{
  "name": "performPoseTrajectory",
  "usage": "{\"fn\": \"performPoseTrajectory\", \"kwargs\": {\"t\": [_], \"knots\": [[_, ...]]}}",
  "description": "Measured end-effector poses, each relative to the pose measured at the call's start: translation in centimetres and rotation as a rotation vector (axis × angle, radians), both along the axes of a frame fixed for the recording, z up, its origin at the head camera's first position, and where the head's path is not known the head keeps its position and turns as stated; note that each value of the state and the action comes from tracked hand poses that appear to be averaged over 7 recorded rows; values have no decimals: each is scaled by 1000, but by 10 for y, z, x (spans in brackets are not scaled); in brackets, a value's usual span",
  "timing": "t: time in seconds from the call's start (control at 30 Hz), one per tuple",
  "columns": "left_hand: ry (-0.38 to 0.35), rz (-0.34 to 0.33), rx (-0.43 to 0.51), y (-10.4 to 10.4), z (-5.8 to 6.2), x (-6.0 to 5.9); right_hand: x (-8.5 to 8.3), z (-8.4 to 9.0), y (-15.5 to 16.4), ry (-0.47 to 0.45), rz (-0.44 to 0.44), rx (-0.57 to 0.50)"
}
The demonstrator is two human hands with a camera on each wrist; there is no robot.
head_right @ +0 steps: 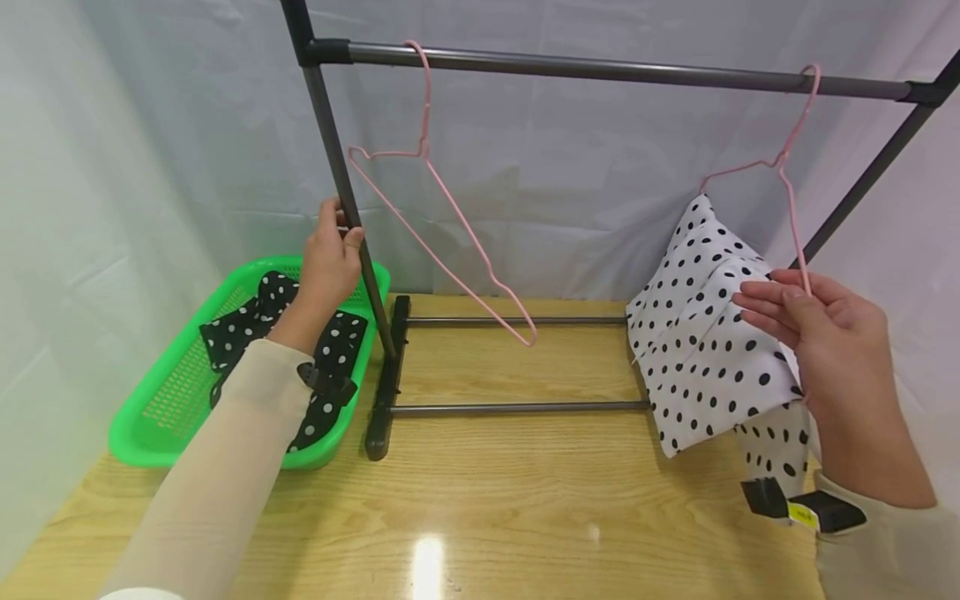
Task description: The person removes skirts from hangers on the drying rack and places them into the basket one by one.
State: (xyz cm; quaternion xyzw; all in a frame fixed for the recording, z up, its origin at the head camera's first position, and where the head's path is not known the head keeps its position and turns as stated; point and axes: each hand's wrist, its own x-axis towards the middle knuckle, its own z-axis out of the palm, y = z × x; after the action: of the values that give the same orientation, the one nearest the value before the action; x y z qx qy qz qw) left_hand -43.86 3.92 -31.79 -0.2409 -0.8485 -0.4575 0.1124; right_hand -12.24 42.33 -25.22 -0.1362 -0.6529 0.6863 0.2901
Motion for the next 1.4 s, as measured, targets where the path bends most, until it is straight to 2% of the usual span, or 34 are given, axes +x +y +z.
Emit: {"fn": "performPoseTrajectory", "kwargs": {"t": [0.33,0.6,1.17,1.3,1.4], "knots": [[2,-6,4,-1,1,0,-1,3,-5,66,24,-8],[-8,-6,9,-3,1,0,-3,8,-13,78,16,22],[-8,-3,1,-5,1,-2,-1,16,-34,143,48,15],[-10,2,-4,-5,1,-2,-1,17,-38,174,77,19],[-10,-15,-16,4,4,-10,0,16,-38,199,80,23]]}}
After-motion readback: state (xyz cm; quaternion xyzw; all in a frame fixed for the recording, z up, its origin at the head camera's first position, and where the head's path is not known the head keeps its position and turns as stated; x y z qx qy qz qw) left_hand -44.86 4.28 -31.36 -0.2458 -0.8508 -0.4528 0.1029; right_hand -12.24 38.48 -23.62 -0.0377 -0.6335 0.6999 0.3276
